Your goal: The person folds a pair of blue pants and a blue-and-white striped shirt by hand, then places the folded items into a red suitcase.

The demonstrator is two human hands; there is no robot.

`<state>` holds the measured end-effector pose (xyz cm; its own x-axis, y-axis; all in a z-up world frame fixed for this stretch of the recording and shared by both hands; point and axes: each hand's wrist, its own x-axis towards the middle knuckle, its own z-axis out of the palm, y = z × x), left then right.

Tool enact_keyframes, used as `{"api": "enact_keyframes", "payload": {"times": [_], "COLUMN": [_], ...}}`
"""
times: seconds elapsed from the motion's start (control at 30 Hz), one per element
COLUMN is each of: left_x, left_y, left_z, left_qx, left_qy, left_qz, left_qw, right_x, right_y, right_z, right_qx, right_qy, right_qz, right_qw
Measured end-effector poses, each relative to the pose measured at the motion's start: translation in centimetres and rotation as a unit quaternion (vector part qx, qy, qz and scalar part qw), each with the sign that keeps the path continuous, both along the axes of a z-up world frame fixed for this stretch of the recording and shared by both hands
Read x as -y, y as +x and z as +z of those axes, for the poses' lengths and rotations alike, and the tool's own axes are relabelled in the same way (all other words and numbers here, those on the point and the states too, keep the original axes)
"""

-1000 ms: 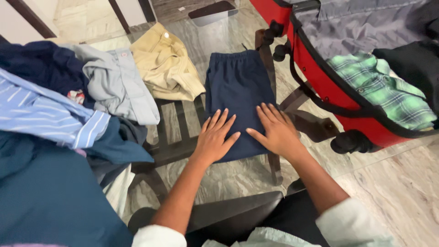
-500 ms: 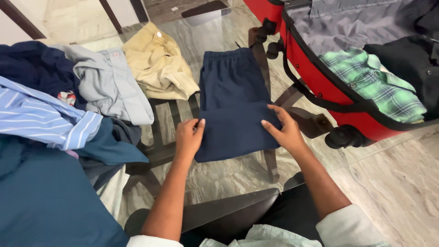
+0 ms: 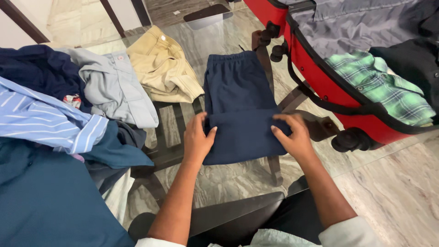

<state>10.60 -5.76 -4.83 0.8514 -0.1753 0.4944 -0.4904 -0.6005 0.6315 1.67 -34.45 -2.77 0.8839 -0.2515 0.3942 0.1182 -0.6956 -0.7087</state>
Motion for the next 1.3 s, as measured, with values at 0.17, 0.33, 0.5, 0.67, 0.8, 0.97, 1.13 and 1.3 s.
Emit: {"api": "enact_keyframes", "payload": {"times": [0.17, 0.33, 0.5, 0.67, 0.8, 0.97, 1.13, 1.3], "left_x": [0.1, 0.3, 0.6, 1.7, 1.9, 1.3, 1.4, -0.4], "left_y": [0.4, 1.2, 3.1, 14.7, 18.5, 16.6, 15.7, 15.2], "left_z": [-0.2, -0.2, -1.5, -8.0, -11.5, -9.1, -7.4, -6.4], "left_qx": [0.148, -0.035, -0.041, -0.178, -0.267, -0.384, -0.303, -0.409], "left_qy": [0.152, 0.198, 0.085, -0.082, -0.167, -0.09, -0.106, -0.234], "left_qz": [-0.066, 0.027, 0.075, -0.025, -0.099, -0.066, -0.077, -0.057], "left_qw": [0.975, 0.979, 0.993, 0.98, 0.944, 0.916, 0.944, 0.88], "right_x": [0.4, 0.3, 0.5, 0.7, 0.5, 0.4, 0.8, 0.9], "right_y": [0.5, 1.2, 1.2, 1.1, 0.9, 0.9, 1.3, 1.3], "right_z": [-0.3, -0.1, -0.5, -0.8, -0.1, 0.2, -0.4, -0.3], "right_qx": [0.028, -0.11, -0.064, -0.047, -0.036, -0.086, -0.052, -0.059], "right_qy": [-0.101, -0.086, -0.092, -0.08, -0.062, -0.031, -0.051, -0.051], "right_qz": [0.101, 0.114, 0.123, 0.117, 0.11, 0.093, 0.109, 0.113], "right_qw": [0.989, 0.984, 0.986, 0.989, 0.991, 0.991, 0.991, 0.991]}}
